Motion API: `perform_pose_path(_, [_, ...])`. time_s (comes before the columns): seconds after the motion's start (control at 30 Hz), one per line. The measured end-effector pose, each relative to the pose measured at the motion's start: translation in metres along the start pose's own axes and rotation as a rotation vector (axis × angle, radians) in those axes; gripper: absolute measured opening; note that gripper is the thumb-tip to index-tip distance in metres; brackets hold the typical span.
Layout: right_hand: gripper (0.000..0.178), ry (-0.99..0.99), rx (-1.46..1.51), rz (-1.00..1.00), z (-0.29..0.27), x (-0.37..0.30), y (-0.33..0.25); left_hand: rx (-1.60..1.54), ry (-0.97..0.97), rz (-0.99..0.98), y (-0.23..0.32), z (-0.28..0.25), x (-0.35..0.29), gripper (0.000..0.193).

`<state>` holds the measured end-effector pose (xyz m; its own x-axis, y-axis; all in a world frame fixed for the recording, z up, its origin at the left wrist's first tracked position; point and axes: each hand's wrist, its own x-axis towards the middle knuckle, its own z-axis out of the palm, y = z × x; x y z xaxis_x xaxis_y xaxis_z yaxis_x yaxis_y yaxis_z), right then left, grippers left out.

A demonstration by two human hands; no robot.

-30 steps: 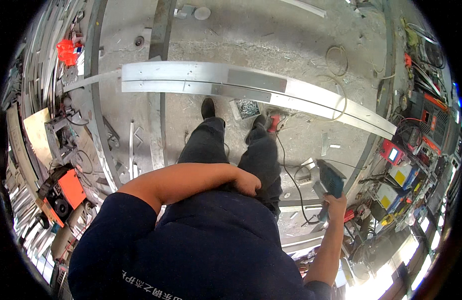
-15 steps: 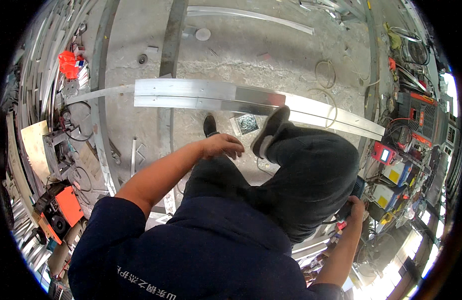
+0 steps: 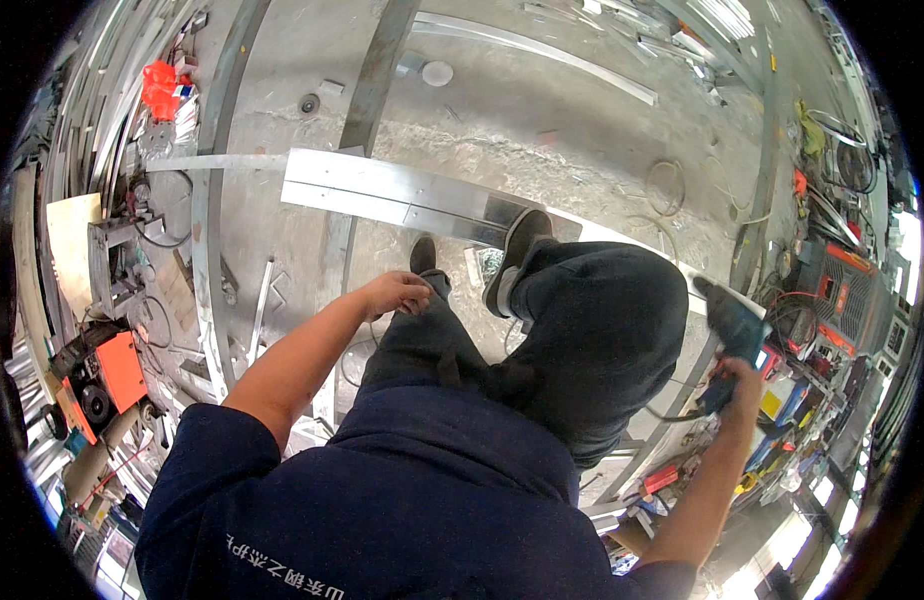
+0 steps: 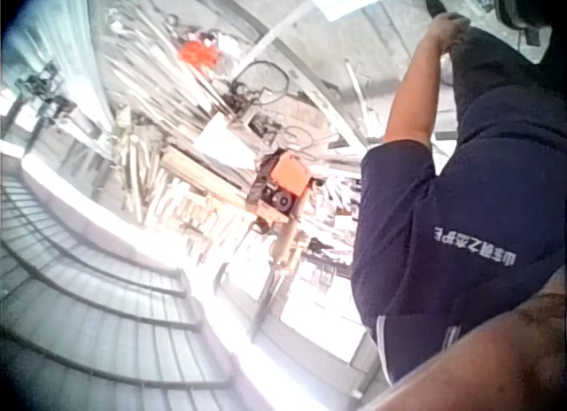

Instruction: The person uses a handheld power drill to fasten screws into a long metal frame lying on the floor. They repeatedly align a smaller metal plate onto the frame, drill multiple holes, and insert screws by hand to secure the components together.

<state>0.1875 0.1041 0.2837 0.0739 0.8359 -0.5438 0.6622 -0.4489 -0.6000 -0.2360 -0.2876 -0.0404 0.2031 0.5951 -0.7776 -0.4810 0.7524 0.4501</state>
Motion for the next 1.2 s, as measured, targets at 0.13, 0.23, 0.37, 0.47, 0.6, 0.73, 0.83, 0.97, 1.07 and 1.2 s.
perform_pose_path(0.13, [0.045, -0.055, -0.409, -0.425, 0.047, 0.021, -0.109, -0.013, 0.045, 0.133, 0.028, 0.030, 0.008, 0.038])
perform_pose_path(0.23, [0.078, -0.110, -0.886, -0.799, 0.121, 0.014, -0.161, 0.039, 0.100, 0.221, 0.085, 0.071, 0.001, 0.045])
perform_pose_path(0.37, [0.086, -0.573, -1.455, -0.819, 0.266, -0.044, -0.196, -0.798, 0.072, 0.085, 0.116, 0.102, 0.017, 0.067])
perform_pose_path(0.47, [0.086, -0.819, -1.624, -0.960, 0.321, -0.045, -0.145, -1.382, -0.133, 0.058, 0.138, 0.110, 0.031, 0.068])
perform_pose_path(0.6, [0.090, -0.940, -1.683, -1.014, 0.358, -0.033, -0.093, -1.506, -0.059, 0.088, 0.104, 0.111, 0.078, 0.060])
perform_pose_path(0.73, [0.087, -0.968, -1.660, -1.086, 0.371, -0.019, -0.081, -1.506, 0.031, -0.014, 0.095, 0.109, 0.088, 0.041])
perform_pose_path(0.83, [0.087, -1.012, -1.691, -1.055, 0.378, -0.015, -0.086, -1.491, 0.107, -0.041, 0.095, 0.110, 0.093, 0.034])
perform_pose_path(0.97, [0.093, -1.067, -1.701, -1.058, 0.381, -0.003, -0.080, -1.488, 0.115, -0.135, 0.099, 0.105, 0.087, 0.027])
perform_pose_path(1.07, [0.093, -1.092, -1.690, -1.071, 0.385, 0.003, -0.079, -1.536, 0.111, -0.107, 0.090, 0.105, 0.101, 0.024])
perform_pose_path(1.2, [0.093, -1.114, -1.702, -1.058, 0.393, 0.006, -0.083, -1.564, 0.095, -0.103, 0.086, 0.103, 0.109, 0.025])
